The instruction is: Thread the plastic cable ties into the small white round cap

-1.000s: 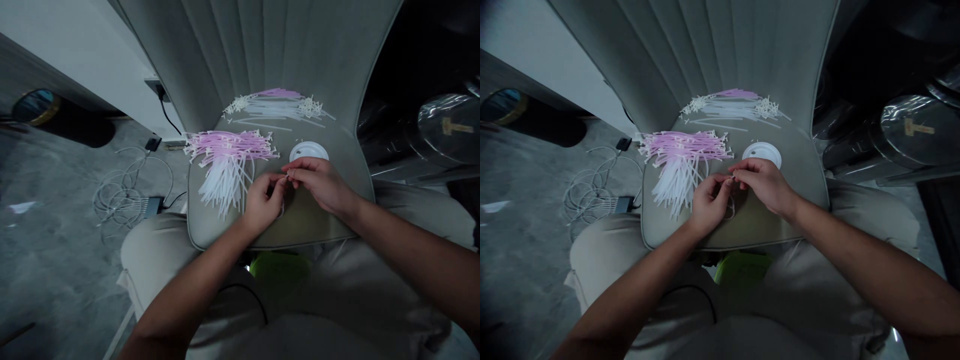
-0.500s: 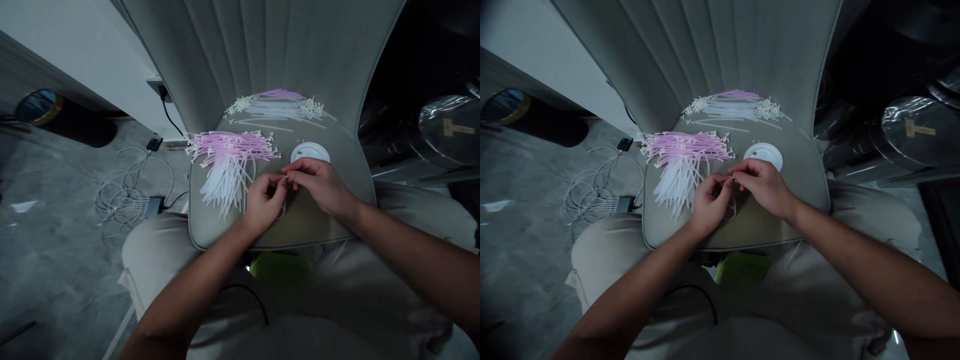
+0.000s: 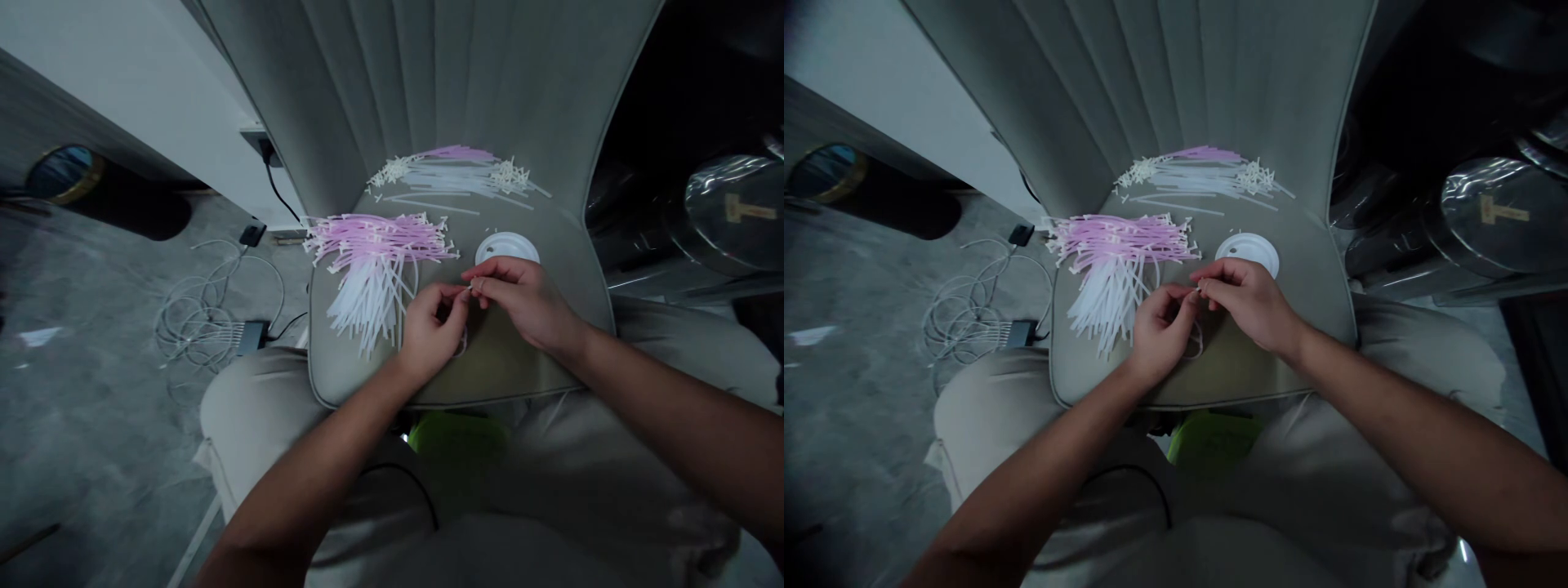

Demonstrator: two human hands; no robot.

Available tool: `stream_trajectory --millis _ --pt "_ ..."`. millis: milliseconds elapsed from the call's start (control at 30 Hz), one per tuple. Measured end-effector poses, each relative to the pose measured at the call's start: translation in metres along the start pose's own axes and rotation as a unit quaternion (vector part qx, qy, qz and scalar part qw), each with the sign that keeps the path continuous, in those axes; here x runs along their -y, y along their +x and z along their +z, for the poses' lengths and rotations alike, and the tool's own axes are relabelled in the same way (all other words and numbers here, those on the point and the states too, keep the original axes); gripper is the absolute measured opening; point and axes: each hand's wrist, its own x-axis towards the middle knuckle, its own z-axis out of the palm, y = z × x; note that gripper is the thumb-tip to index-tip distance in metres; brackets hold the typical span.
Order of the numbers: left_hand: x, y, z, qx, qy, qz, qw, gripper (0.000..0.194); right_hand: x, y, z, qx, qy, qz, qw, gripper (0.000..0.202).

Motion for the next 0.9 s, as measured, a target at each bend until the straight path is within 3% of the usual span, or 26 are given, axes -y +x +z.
stream_trajectory --millis 900 --pt "0.0034 -0.0005 -0.0016 -0.001 0.045 0.014 0.999 0.017 0.0035 -0.0021 0.0013 0.003 -0.097 -0.008 0.995 0.012"
